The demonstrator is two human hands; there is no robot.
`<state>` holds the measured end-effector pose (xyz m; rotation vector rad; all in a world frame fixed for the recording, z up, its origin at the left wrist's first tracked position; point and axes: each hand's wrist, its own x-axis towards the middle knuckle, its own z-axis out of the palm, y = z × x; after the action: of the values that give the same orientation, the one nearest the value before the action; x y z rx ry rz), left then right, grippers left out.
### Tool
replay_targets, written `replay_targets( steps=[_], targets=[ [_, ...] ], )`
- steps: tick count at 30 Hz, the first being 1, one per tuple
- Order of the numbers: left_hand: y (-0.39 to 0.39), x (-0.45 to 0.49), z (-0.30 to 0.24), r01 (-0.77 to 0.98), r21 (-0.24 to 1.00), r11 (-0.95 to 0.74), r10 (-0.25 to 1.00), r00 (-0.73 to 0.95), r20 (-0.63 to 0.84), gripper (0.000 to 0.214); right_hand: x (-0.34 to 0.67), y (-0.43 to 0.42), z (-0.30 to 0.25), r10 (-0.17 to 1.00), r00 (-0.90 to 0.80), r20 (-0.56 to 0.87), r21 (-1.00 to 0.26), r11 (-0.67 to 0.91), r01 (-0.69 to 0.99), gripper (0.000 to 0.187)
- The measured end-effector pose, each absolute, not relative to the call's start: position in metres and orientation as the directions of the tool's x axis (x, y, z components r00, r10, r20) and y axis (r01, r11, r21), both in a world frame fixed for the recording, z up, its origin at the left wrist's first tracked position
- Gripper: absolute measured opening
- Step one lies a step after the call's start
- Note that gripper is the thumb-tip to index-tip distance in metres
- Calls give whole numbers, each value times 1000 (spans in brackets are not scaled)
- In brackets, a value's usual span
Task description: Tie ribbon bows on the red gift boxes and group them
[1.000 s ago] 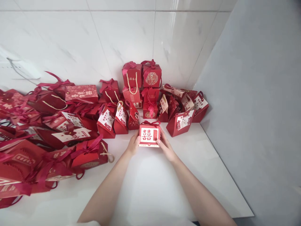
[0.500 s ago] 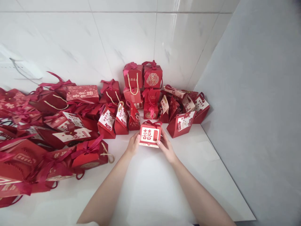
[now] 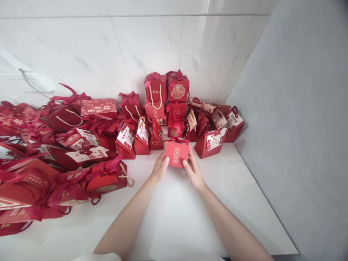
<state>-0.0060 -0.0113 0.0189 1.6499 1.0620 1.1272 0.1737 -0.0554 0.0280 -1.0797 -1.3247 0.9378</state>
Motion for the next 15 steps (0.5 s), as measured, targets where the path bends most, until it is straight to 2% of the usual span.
replay_targets(
  steps=[4,11,15],
  targets=[
    [-11,-8,18,178,949,-259,951,218,219,59,176,-51,30,985,-27,168,-985,167,-48,70],
    [-11,-5,22,160,948,-274,940,252,229,58,179,-51,38,985,-46,164,-983,160,-90,73],
    [-12,-4,25,189,940,-284,945,218,242,57,178,-51,35,985,-36,170,-981,165,-104,75]
  ],
)
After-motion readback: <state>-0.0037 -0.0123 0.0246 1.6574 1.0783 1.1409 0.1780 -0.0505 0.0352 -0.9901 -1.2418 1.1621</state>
